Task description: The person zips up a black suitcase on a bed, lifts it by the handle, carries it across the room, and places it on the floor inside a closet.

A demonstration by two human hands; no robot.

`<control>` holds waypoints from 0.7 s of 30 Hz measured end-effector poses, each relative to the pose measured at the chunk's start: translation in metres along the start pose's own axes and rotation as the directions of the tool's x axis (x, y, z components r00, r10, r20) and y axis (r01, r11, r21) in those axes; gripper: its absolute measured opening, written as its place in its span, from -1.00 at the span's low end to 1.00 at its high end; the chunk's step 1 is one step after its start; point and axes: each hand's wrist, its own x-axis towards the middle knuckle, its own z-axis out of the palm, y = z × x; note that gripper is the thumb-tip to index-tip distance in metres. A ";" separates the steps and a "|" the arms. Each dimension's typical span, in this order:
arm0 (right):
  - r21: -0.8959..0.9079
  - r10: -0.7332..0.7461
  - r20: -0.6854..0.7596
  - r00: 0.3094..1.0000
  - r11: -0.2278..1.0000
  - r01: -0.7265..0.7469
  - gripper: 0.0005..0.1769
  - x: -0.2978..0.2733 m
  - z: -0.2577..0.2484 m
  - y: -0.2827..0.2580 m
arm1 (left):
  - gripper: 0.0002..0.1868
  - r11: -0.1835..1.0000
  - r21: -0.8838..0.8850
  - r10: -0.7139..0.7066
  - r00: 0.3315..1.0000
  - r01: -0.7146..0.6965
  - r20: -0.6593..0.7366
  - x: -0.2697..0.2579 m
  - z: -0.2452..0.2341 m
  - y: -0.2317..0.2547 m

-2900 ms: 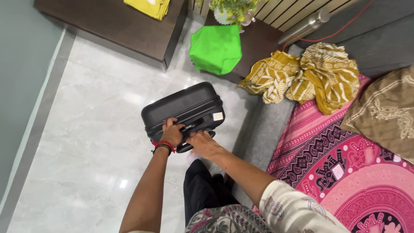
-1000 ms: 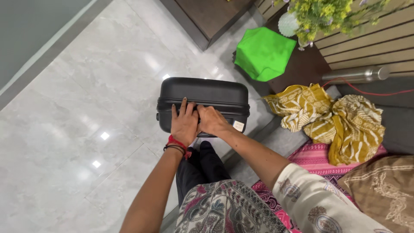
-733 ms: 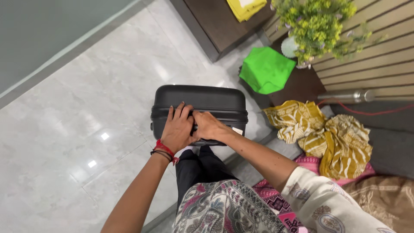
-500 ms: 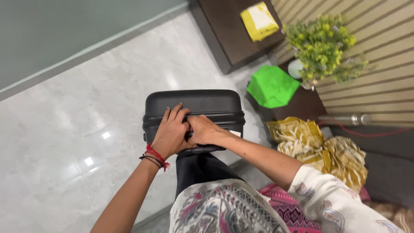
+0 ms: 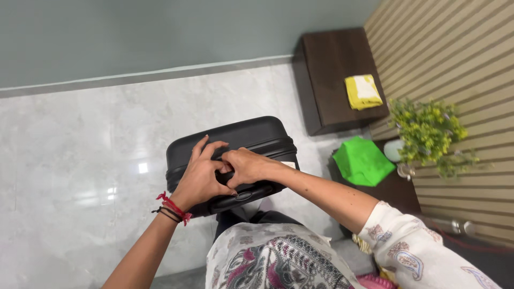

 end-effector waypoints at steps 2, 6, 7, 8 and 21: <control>-0.036 -0.053 0.020 0.998 0.998 0.054 -0.51 0.012 0.003 -0.017 | -0.41 0.999 -0.002 -0.053 0.998 0.053 -0.039 -0.015 -0.010 -0.009; -0.065 -0.193 0.023 0.981 0.979 0.195 -0.53 0.027 0.013 -0.051 | -0.43 0.996 -0.006 -0.093 0.986 0.093 -0.137 -0.046 -0.028 -0.019; -0.076 -0.162 0.058 0.985 0.983 0.167 -0.55 0.031 0.015 -0.061 | -0.44 0.995 -0.022 -0.104 0.983 0.102 -0.151 -0.054 -0.033 -0.022; -0.086 -0.134 0.094 0.986 0.986 0.142 -0.56 0.034 0.016 -0.069 | -0.44 0.993 -0.037 -0.121 0.979 0.116 -0.165 -0.062 -0.037 -0.023; -0.016 -0.212 0.313 0.926 0.973 0.228 -0.72 0.108 0.032 -0.141 | -0.48 0.915 -0.159 -0.398 0.895 0.371 -0.203 -0.118 -0.093 -0.072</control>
